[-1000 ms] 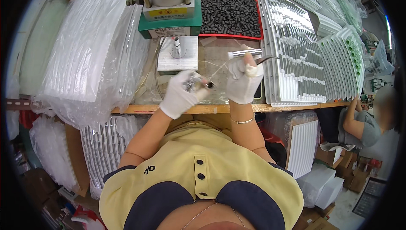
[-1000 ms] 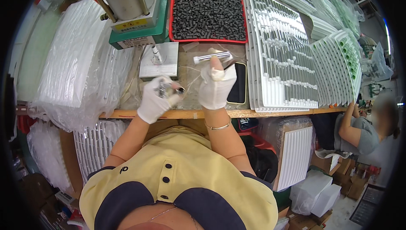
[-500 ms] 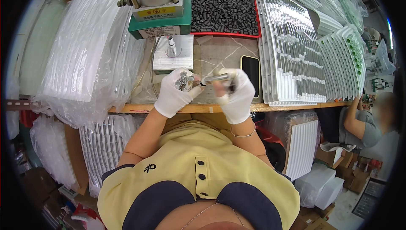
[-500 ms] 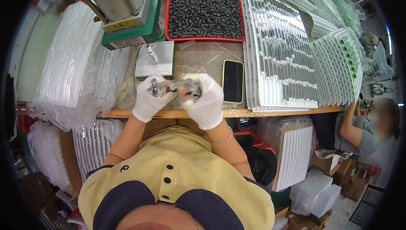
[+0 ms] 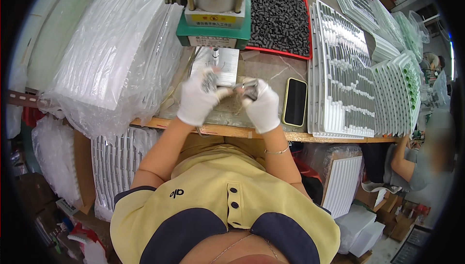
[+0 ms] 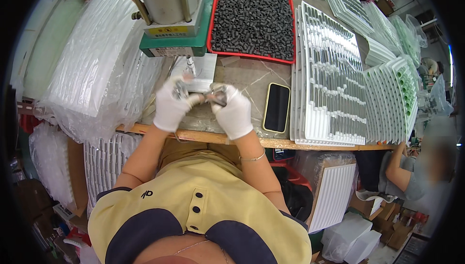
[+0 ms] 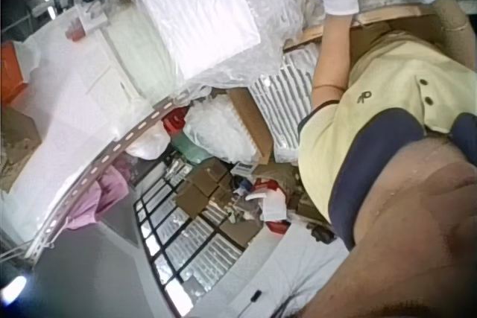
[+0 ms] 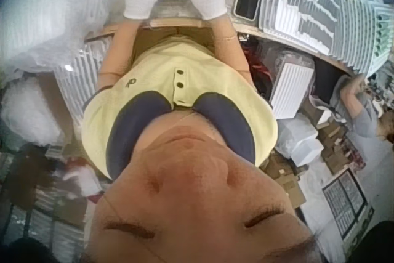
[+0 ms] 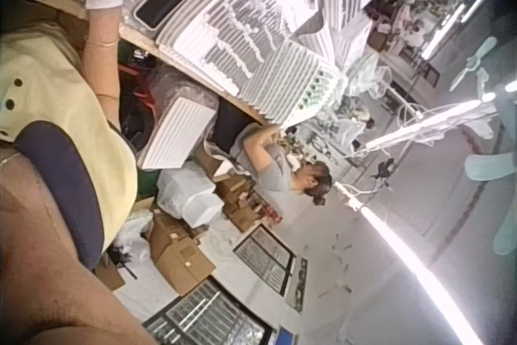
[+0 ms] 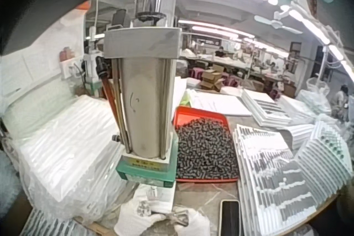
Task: The person is sorting and packaging small metal handles or components in a factory setting, using a manual press tool to secure parts and placing them into partitioned trays.
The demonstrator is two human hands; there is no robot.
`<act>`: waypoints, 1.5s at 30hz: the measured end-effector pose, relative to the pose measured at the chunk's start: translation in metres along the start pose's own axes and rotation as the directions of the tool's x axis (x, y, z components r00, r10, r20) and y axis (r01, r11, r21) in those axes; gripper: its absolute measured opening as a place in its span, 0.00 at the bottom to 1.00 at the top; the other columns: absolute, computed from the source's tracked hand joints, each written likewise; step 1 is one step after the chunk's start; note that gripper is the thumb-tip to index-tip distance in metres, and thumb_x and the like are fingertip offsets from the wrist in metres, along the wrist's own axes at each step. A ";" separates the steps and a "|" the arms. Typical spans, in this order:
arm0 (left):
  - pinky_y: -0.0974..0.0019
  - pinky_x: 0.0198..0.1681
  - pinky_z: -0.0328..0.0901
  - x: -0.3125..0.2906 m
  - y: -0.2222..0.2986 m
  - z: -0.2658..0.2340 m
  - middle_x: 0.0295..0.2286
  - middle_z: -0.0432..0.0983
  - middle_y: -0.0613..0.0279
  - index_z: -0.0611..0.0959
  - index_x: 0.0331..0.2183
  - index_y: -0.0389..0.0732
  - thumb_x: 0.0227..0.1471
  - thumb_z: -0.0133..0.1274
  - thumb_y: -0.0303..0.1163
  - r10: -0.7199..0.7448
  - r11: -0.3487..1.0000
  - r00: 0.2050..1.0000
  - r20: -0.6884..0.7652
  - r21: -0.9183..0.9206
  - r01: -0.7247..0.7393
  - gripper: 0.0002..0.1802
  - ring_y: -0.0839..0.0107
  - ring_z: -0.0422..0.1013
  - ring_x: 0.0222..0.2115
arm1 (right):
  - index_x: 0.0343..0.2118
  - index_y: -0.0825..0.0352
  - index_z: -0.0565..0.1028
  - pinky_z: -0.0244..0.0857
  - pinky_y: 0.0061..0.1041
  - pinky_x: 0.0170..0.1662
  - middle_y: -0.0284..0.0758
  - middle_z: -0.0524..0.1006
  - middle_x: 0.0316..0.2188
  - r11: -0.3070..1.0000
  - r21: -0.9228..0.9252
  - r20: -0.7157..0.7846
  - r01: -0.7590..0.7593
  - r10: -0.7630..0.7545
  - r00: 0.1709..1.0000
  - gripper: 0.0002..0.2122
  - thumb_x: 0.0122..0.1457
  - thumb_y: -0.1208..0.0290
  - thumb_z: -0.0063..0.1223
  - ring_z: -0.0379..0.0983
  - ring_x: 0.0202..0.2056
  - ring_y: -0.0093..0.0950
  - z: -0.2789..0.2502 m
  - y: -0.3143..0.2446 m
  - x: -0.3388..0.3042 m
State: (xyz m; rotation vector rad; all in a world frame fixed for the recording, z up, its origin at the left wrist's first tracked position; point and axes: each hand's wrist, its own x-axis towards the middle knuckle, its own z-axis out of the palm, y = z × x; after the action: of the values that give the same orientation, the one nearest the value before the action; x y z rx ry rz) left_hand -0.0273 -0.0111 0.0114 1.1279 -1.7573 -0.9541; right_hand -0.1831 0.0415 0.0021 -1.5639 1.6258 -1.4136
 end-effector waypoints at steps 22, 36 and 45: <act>0.79 0.17 0.57 0.007 -0.020 -0.076 0.21 0.75 0.65 0.77 0.31 0.38 0.48 0.56 0.31 -0.376 0.750 0.909 0.180 -0.517 0.412 0.08 0.83 0.64 0.16 | 0.45 0.68 0.73 0.67 0.25 0.36 0.38 0.79 0.33 0.943 -0.289 0.110 -0.166 0.205 0.973 0.21 0.49 0.63 0.58 0.75 0.31 0.29 0.038 0.009 0.048; 0.77 0.25 0.62 -0.044 0.005 -0.040 0.20 0.71 0.69 0.78 0.27 0.36 0.37 0.64 0.28 -0.264 0.947 0.906 0.331 -0.086 0.308 0.13 0.84 0.65 0.21 | 0.36 0.71 0.75 0.64 0.15 0.31 0.28 0.76 0.26 0.861 0.246 0.347 -0.445 0.350 0.870 0.07 0.55 0.77 0.53 0.68 0.27 0.14 0.011 -0.042 -0.012; 0.74 0.28 0.63 0.022 -0.034 -0.065 0.21 0.71 0.68 0.74 0.34 0.38 0.39 0.58 0.26 -0.311 0.936 0.941 -0.133 -0.214 0.279 0.16 0.80 0.66 0.23 | 0.42 0.67 0.74 0.64 0.17 0.33 0.31 0.76 0.29 0.945 0.001 0.134 -0.327 0.324 0.937 0.16 0.54 0.65 0.58 0.68 0.27 0.18 -0.038 -0.040 0.005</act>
State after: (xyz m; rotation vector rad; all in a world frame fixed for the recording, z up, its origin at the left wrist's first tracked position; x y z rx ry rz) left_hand 0.0367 -0.0526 0.0108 1.3274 -1.3530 -1.1482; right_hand -0.2000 0.0568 0.0522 -1.2721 1.6883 -1.1256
